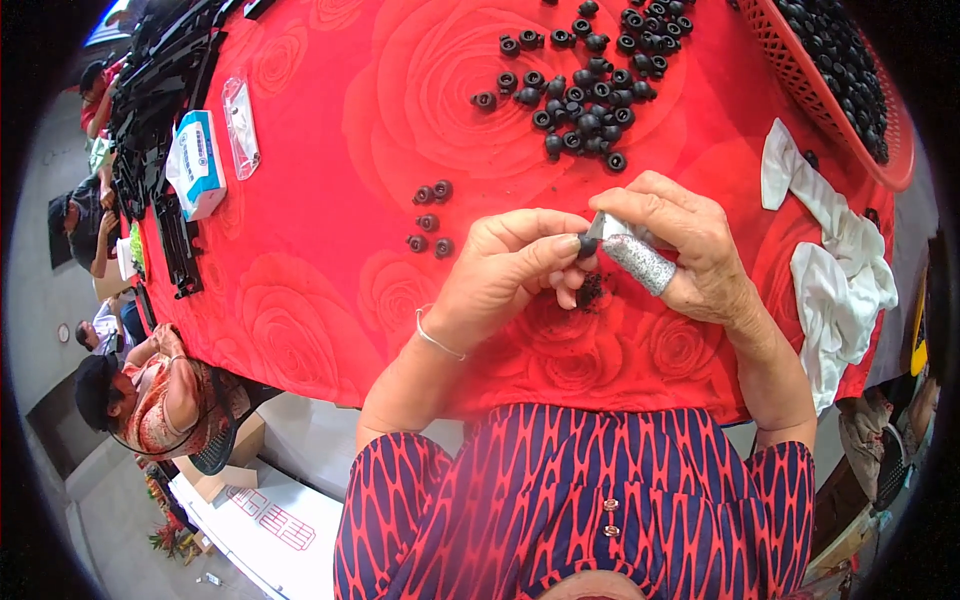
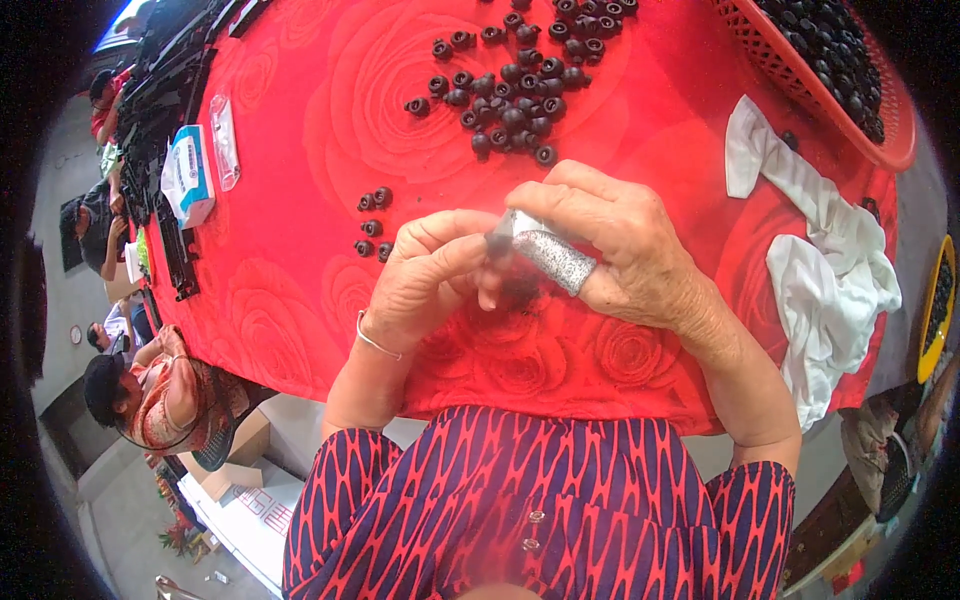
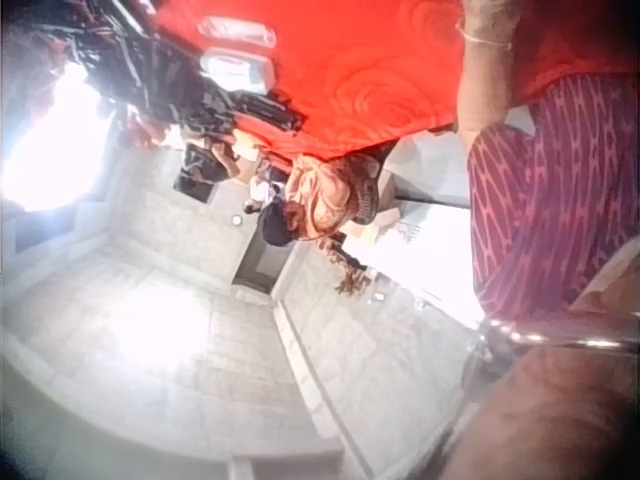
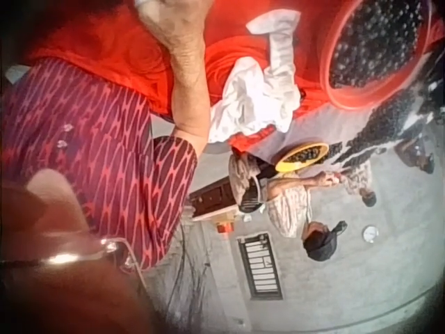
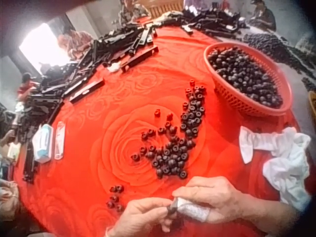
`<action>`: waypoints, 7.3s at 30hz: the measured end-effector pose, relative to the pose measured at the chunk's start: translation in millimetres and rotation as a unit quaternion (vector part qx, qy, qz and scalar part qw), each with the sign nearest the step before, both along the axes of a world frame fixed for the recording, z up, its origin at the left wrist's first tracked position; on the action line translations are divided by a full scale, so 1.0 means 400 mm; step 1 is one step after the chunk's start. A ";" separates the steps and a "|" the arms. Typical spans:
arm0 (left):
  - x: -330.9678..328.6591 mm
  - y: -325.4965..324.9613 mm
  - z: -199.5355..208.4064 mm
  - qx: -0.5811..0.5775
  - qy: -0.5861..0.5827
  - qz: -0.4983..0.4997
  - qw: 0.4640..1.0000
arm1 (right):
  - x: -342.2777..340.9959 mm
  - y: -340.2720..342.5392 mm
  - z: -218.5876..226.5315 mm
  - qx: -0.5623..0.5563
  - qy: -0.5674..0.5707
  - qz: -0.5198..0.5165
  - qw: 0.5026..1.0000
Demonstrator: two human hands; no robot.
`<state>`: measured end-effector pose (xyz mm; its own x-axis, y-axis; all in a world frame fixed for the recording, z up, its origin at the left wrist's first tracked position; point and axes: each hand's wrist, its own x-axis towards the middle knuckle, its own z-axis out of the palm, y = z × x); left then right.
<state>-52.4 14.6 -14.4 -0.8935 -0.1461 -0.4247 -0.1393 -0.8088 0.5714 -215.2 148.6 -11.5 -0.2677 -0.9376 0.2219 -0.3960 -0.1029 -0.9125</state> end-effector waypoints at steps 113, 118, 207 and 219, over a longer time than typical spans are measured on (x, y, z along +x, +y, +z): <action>0.002 0.033 0.005 -0.024 0.030 0.123 0.992 | 0.063 -0.012 -0.026 -0.200 0.160 -0.122 0.959; 0.000 0.037 -0.003 -0.005 0.040 0.133 0.990 | 0.066 -0.016 -0.033 -0.225 0.155 -0.115 0.955; 0.022 0.042 0.000 -0.021 0.029 0.092 0.995 | 0.046 -0.013 -0.006 -0.189 0.195 -0.070 0.960; 0.020 0.036 0.001 -0.061 0.012 0.099 0.993 | 0.029 -0.010 -0.006 -0.035 0.026 -0.040 0.998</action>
